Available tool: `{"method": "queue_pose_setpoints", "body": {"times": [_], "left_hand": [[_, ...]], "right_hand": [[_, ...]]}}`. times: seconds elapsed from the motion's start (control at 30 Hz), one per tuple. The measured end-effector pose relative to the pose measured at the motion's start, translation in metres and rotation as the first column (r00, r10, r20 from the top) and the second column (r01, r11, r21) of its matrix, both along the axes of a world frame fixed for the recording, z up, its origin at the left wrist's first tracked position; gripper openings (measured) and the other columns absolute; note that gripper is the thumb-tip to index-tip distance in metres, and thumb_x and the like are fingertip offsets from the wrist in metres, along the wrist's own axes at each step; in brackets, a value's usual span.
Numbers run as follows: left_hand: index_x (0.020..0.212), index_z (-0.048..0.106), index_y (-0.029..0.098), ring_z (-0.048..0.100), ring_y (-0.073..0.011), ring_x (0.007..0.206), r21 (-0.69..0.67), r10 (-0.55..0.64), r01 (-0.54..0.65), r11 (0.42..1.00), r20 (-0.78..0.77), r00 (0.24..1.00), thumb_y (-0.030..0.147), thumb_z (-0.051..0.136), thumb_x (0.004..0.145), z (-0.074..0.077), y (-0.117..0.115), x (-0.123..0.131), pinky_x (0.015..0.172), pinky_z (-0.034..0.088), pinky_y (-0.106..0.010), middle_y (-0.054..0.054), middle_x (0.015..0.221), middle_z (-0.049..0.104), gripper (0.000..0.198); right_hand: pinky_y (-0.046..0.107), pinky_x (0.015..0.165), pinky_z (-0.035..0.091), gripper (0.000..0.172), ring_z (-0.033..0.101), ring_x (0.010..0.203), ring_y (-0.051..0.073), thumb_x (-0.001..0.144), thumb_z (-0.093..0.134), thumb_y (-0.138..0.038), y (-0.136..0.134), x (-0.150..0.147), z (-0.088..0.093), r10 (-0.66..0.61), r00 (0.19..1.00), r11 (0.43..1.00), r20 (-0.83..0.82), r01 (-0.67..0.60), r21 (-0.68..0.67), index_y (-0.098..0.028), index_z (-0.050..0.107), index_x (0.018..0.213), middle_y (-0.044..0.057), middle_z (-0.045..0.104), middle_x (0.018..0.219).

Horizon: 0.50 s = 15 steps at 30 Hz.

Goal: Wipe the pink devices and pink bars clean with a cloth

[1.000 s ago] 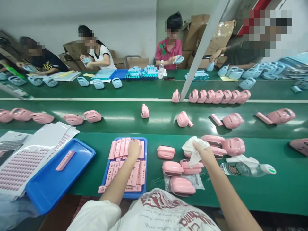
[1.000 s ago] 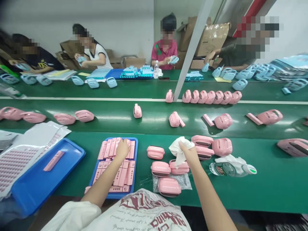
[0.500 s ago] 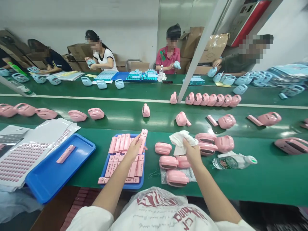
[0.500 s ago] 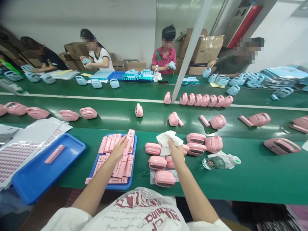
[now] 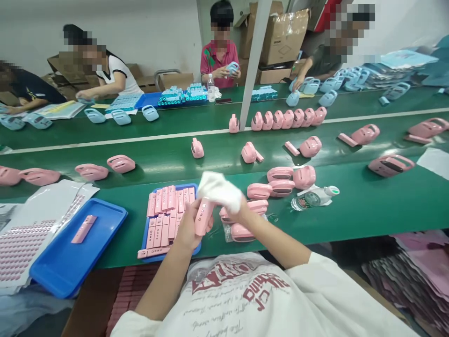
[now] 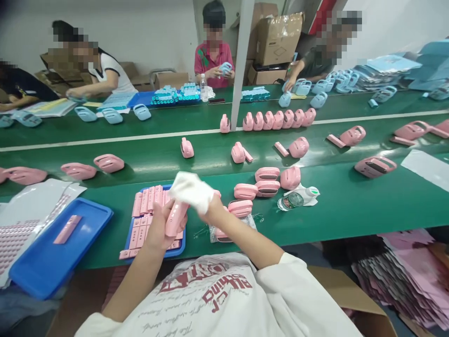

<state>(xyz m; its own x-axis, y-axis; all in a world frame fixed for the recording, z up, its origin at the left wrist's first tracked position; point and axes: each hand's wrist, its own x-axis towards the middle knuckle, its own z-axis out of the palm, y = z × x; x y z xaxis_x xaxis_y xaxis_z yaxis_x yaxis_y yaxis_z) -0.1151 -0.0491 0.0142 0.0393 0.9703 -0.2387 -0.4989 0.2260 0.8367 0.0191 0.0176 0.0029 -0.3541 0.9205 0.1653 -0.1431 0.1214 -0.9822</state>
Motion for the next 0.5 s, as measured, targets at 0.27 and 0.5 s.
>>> {"method": "queue_pose_setpoints", "body": {"times": [0.27,0.5], "left_hand": [[0.09,0.06,0.013,0.061,-0.0127,0.059,-0.133,-0.053,0.07,0.989,0.128,0.99,0.042,0.067,0.077,0.027,0.011,0.042,0.043,0.046,-0.019,-0.005,0.077,0.064,0.033],[0.086,0.064,0.01,0.057,-0.0114,0.054,-0.416,0.066,0.008,0.91,0.162,0.985,0.033,0.056,0.085,0.035,0.029,0.08,0.044,0.045,-0.019,-0.006,0.068,0.062,0.024]], "right_hand": [[0.042,0.098,0.05,0.044,0.065,0.104,0.025,0.071,0.07,-0.05,0.016,0.074,-0.005,-0.594,0.771,0.796,-0.23,0.521,-0.308,-0.019,0.069,0.102,0.005,0.073,0.099],[0.04,0.103,0.048,0.038,0.064,0.109,0.022,0.093,0.043,-0.043,-0.011,0.075,-0.002,-0.293,0.954,0.93,-0.062,0.3,0.214,-0.024,0.064,0.117,0.005,0.069,0.114]]}}
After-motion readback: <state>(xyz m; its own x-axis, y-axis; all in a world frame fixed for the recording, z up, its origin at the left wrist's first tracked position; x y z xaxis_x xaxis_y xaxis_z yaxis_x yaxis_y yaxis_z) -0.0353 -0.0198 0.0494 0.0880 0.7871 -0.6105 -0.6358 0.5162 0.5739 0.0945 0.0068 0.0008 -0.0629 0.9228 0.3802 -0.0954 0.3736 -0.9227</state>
